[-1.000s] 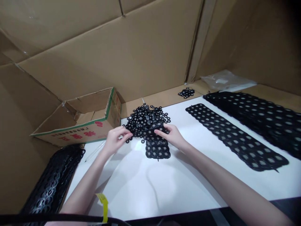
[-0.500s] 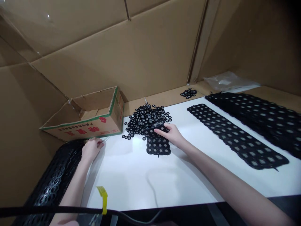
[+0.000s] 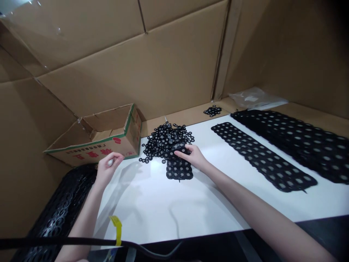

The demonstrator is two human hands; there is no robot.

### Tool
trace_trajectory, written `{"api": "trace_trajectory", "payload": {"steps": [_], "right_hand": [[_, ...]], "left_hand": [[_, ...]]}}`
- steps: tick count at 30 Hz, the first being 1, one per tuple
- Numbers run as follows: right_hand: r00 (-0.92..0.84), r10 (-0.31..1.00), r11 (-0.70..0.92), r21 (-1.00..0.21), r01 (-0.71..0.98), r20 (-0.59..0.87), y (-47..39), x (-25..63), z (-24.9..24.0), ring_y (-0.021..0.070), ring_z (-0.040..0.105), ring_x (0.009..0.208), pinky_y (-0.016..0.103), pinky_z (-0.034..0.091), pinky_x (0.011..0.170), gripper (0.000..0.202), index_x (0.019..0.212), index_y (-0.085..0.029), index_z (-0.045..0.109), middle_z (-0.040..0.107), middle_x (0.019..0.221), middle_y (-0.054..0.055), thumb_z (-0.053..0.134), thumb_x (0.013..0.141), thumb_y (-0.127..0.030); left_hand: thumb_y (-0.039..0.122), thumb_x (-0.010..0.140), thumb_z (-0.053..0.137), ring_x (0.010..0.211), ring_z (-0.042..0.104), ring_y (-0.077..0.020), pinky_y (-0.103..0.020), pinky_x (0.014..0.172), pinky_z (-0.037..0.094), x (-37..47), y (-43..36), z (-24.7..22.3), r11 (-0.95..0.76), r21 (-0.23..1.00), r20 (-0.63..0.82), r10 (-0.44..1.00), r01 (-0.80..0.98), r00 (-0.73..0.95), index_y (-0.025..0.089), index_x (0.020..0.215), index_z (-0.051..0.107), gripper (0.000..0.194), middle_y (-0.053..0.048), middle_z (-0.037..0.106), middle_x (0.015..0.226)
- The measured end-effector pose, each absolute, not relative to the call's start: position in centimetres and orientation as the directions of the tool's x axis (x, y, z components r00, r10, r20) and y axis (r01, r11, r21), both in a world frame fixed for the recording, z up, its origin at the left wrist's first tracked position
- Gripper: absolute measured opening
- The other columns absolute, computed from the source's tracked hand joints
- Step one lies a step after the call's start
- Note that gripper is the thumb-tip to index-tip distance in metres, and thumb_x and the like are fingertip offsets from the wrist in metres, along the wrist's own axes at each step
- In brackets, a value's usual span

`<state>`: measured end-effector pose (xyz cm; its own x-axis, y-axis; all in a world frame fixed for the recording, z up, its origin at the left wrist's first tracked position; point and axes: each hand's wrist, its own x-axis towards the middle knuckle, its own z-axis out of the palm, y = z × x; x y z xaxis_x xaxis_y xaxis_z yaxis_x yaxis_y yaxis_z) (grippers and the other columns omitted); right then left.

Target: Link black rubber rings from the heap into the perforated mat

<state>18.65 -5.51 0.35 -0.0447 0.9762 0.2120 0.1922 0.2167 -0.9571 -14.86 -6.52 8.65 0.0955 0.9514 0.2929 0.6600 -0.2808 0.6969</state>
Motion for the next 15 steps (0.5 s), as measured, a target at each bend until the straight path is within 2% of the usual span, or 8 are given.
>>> {"api": "trace_trajectory", "payload": {"steps": [2, 3, 5, 6, 8, 10, 12, 15], "right_hand": [[-0.055, 0.976, 0.219, -0.961, 0.168, 0.212, -5.5, 18.6, 0.3, 0.0150, 0.052, 0.063, 0.026, 0.041, 0.058, 0.036, 0.066, -0.015, 0.055, 0.057, 0.065, 0.000, 0.065, 0.070, -0.050], [-0.062, 0.975, 0.220, -0.963, 0.156, 0.213, -5.5, 18.6, 0.2, 0.0155, 0.053, 0.064, 0.027, 0.042, 0.059, 0.036, 0.067, -0.015, 0.056, 0.058, 0.066, 0.000, 0.065, 0.070, -0.050], [-0.064, 0.973, 0.229, -0.963, 0.142, 0.222, -5.3, 18.4, -0.1, 0.0162, 0.055, 0.066, 0.027, 0.043, 0.060, 0.035, 0.069, -0.016, 0.057, 0.059, 0.068, 0.001, 0.064, 0.071, -0.050], [-0.061, 0.972, 0.235, -0.962, 0.141, 0.228, -5.2, 18.4, -0.3, 0.0163, 0.055, 0.066, 0.027, 0.044, 0.061, 0.035, 0.069, -0.016, 0.057, 0.059, 0.068, 0.001, 0.064, 0.072, -0.050], [-0.052, 0.969, 0.245, -0.958, 0.148, 0.240, -4.8, 18.3, -0.8, 0.0160, 0.054, 0.064, 0.027, 0.042, 0.059, 0.034, 0.067, -0.016, 0.057, 0.059, 0.066, 0.000, 0.063, 0.072, -0.050], [-0.042, 0.966, 0.257, -0.953, 0.161, 0.254, -4.5, 18.2, -1.2, 0.0158, 0.053, 0.063, 0.026, 0.041, 0.058, 0.034, 0.066, -0.017, 0.057, 0.059, 0.065, 0.000, 0.062, 0.073, -0.050], [-0.030, 0.960, 0.278, -0.943, 0.180, 0.277, -4.2, 18.3, -1.5, 0.0161, 0.053, 0.064, 0.027, 0.041, 0.059, 0.033, 0.068, -0.017, 0.058, 0.060, 0.067, 0.000, 0.061, 0.074, -0.049], [0.005, 0.955, 0.289, -0.933, 0.213, 0.297, -4.1, 18.4, -1.8, 0.0168, 0.054, 0.068, 0.027, 0.042, 0.062, 0.032, 0.073, -0.017, 0.061, 0.062, 0.072, 0.001, 0.060, 0.076, -0.049]], "left_hand": [[0.044, 0.084, 0.051, 0.048, 0.039, -0.0095, -0.021, 0.047, 0.031, -12.9, -6.2, 9.5, -0.303, 0.832, 0.299, 0.951, 0.466, 0.084, 0.014, 0.079, 0.063, 0.033, 0.002, 0.048, 0.053], [0.048, 0.087, 0.044, 0.049, 0.043, -0.0106, -0.022, 0.049, 0.035, -11.7, -6.0, 9.9, -0.322, 0.883, 0.300, 0.947, 0.341, 0.115, 0.013, 0.080, 0.065, 0.041, 0.000, 0.051, 0.054], [0.053, 0.088, 0.037, 0.065, 0.056, -0.0151, -0.025, 0.059, 0.044, -9.2, -5.4, 10.4, -0.341, 0.926, 0.301, 0.926, 0.159, 0.229, 0.012, 0.079, 0.067, 0.052, -0.008, 0.063, 0.075], [0.056, 0.087, 0.034, 0.067, 0.057, -0.0161, -0.026, 0.061, 0.045, -8.0, -5.1, 10.4, -0.340, 0.934, 0.297, 0.908, 0.106, 0.296, 0.011, 0.079, 0.068, 0.057, -0.009, 0.064, 0.077], [0.064, 0.087, 0.021, 0.051, 0.051, -0.0131, -0.024, 0.048, 0.039, -5.4, -4.3, 9.7, -0.291, 0.953, 0.232, 0.879, 0.082, 0.417, 0.010, 0.079, 0.070, 0.073, -0.007, 0.059, 0.059], [0.064, 0.087, 0.013, 0.037, 0.040, -0.0102, -0.023, 0.039, 0.029, -3.1, -3.6, 8.2, -0.265, 0.962, 0.208, 0.871, 0.070, 0.445, 0.011, 0.075, 0.069, 0.079, -0.002, 0.048, 0.043], [0.065, 0.087, 0.018, 0.039, 0.041, -0.0102, -0.023, 0.040, 0.030, -1.2, -3.1, 6.2, -0.349, 0.935, 0.292, 0.854, 0.056, 0.431, 0.012, 0.075, 0.069, 0.075, -0.001, 0.048, 0.043], [0.058, 0.090, 0.027, 0.053, 0.050, -0.0121, -0.023, 0.049, 0.039, 0.3, -2.6, 3.1, -0.446, 0.894, 0.403, 0.847, 0.049, 0.347, 0.014, 0.080, 0.068, 0.061, -0.003, 0.056, 0.057]]}}
